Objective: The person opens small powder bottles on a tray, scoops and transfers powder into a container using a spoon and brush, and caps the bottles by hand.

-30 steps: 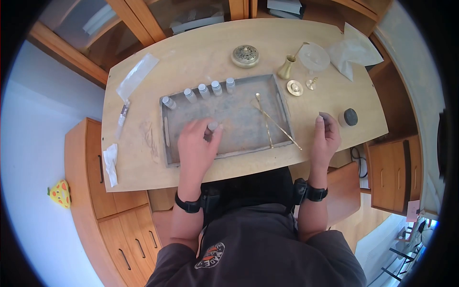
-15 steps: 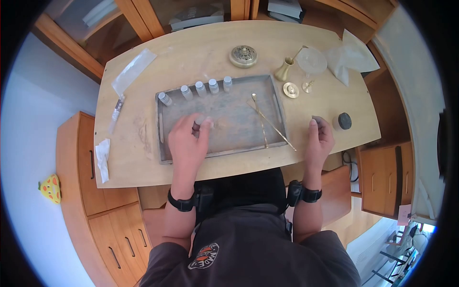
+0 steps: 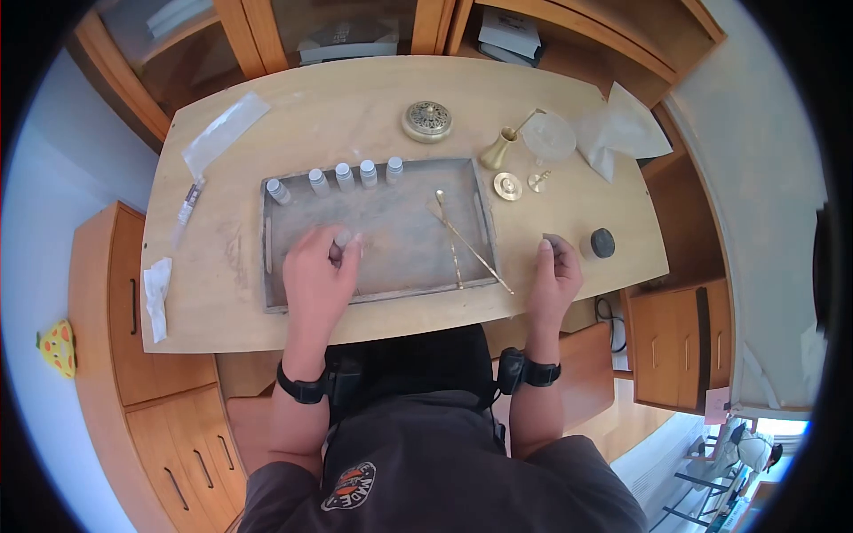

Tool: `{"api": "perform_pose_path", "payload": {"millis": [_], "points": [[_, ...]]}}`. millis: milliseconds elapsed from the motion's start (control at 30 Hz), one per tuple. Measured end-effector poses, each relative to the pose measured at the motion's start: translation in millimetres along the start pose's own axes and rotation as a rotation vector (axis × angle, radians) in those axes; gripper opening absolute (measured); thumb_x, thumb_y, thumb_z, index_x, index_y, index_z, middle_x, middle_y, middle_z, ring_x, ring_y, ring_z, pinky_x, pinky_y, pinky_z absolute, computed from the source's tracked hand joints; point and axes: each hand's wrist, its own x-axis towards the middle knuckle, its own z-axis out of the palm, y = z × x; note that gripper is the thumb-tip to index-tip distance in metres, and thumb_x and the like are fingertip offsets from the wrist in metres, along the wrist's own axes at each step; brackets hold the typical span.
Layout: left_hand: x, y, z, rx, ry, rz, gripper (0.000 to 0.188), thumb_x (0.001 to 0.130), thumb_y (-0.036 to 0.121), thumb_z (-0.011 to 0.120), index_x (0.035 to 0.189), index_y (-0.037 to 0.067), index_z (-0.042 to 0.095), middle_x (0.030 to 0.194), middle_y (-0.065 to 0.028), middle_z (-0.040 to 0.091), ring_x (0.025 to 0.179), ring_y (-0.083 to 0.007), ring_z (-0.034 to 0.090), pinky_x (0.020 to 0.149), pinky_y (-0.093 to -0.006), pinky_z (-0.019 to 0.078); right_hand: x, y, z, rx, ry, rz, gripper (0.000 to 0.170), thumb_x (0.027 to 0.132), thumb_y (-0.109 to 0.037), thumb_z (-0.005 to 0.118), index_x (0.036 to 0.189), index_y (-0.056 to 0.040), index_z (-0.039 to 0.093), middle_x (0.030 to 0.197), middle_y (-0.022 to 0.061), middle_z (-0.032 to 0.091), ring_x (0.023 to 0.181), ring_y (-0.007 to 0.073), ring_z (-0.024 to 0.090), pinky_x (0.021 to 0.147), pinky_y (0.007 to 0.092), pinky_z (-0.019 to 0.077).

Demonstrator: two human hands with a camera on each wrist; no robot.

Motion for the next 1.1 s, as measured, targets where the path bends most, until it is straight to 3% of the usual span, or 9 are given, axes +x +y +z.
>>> {"api": "perform_pose_path", "payload": {"millis": [67, 200, 267, 400, 467, 667, 800, 900, 1100], "points": [[0, -3, -1, 0.059, -0.058, 0.029, 0.014, 0.08, 0.014, 0.071, 0.085, 0.002, 0.065, 0.066, -0.0112, 0.055, 0.055, -0.024, 0.055, 0.052, -0.0356, 0.0443, 1, -3, 1, -0.018, -0.011, 0.018, 0.016, 0.094, -0.008, 0.062, 0.104, 0.0035, 0.063, 0.087, 0.0, 0.061, 0.078, 0.0049, 0.054, 0.07, 0.0195, 0.0443], [-1, -4, 0, -0.01, 0.015, 0.014, 0.015, 0.08, 0.015, 0.071, 0.085, 0.002, 0.065, 0.066, -0.0107, 0.055, 0.056, -0.0249, 0.055, 0.052, -0.0364, 0.0442, 1, 1, 2, 0.015, -0.004, 0.006, 0.016, 0.094, -0.01, 0.061, 0.105, 0.0023, 0.064, 0.084, -0.001, 0.06, 0.072, 0.0039, 0.05, 0.066, 0.0189, 0.0412], [1, -6, 1, 0.065, -0.098, 0.056, 0.015, 0.08, 0.015, 0.071, 0.086, 0.002, 0.066, 0.067, -0.0101, 0.056, 0.057, -0.0253, 0.056, 0.053, -0.0364, 0.0449, 0, -1, 4, 0.023, -0.006, -0.013, 0.017, 0.095, -0.01, 0.061, 0.105, 0.0022, 0.064, 0.083, -0.0011, 0.059, 0.072, 0.004, 0.05, 0.065, 0.0188, 0.0408], [2, -2, 0, -0.008, 0.03, -0.013, 0.016, 0.08, 0.017, 0.071, 0.086, 0.003, 0.066, 0.068, -0.0099, 0.057, 0.058, -0.0265, 0.057, 0.055, -0.0372, 0.0459, -1, -1, 2, 0.02, -0.003, 0.005, 0.015, 0.094, -0.007, 0.061, 0.104, 0.0034, 0.063, 0.087, 0.0001, 0.061, 0.076, 0.0047, 0.052, 0.068, 0.0193, 0.0431], [3, -11, 3, 0.095, -0.107, 0.047, 0.016, 0.08, 0.018, 0.071, 0.086, 0.003, 0.066, 0.07, -0.0095, 0.058, 0.058, -0.025, 0.057, 0.056, -0.0362, 0.0466, -1, -2, 2, 0.015, -0.02, 0.001, 0.015, 0.094, -0.007, 0.061, 0.104, 0.0034, 0.064, 0.086, -0.0004, 0.06, 0.075, 0.0042, 0.052, 0.067, 0.0188, 0.0422], [-1, -7, 4, -0.029, 0.047, 0.036, 0.016, 0.081, 0.018, 0.072, 0.086, 0.003, 0.065, 0.07, -0.0085, 0.059, 0.058, -0.0231, 0.057, 0.053, -0.0337, 0.0462, -2, -2, 4, 0.019, -0.005, 0.01, 0.015, 0.094, -0.008, 0.061, 0.104, 0.0032, 0.063, 0.084, -0.0008, 0.059, 0.074, 0.0037, 0.051, 0.066, 0.0186, 0.0416], [1, -5, 1, -0.05, 0.024, 0.009, 0.016, 0.083, 0.017, 0.071, 0.089, 0.002, 0.066, 0.073, -0.0104, 0.061, 0.059, -0.0226, 0.059, 0.055, -0.0331, 0.0474, 0, 2, 2, 0.029, -0.022, -0.014, 0.015, 0.094, -0.008, 0.061, 0.104, 0.003, 0.063, 0.084, -0.0006, 0.059, 0.074, 0.0037, 0.051, 0.065, 0.0186, 0.0414], [2, -8, 0, -0.169, 0.118, -0.006, 0.017, 0.084, 0.013, 0.07, 0.096, 0.001, 0.066, 0.074, -0.0101, 0.062, 0.059, -0.0178, 0.057, 0.055, -0.0304, 0.0468, 1, 1, 2, 0.06, 0.002, 0.009, 0.016, 0.095, -0.009, 0.06, 0.105, 0.0029, 0.063, 0.084, -0.0009, 0.059, 0.073, 0.0039, 0.051, 0.065, 0.0187, 0.0415], [3, -24, -6, -0.48, -0.048, -0.078, 0.025, 0.092, 0.0, 0.057, 0.116, 0.001, 0.059, 0.092, -0.0018, 0.064, 0.079, -0.0072, 0.052, 0.072, -0.0222, 0.0437, -2, -44, 13, 0.031, 0.05, -0.143, 0.018, 0.096, -0.009, 0.058, 0.11, 0.0016, 0.061, 0.086, 0.001, 0.059, 0.075, 0.007, 0.052, 0.068, 0.0209, 0.0431]]}}
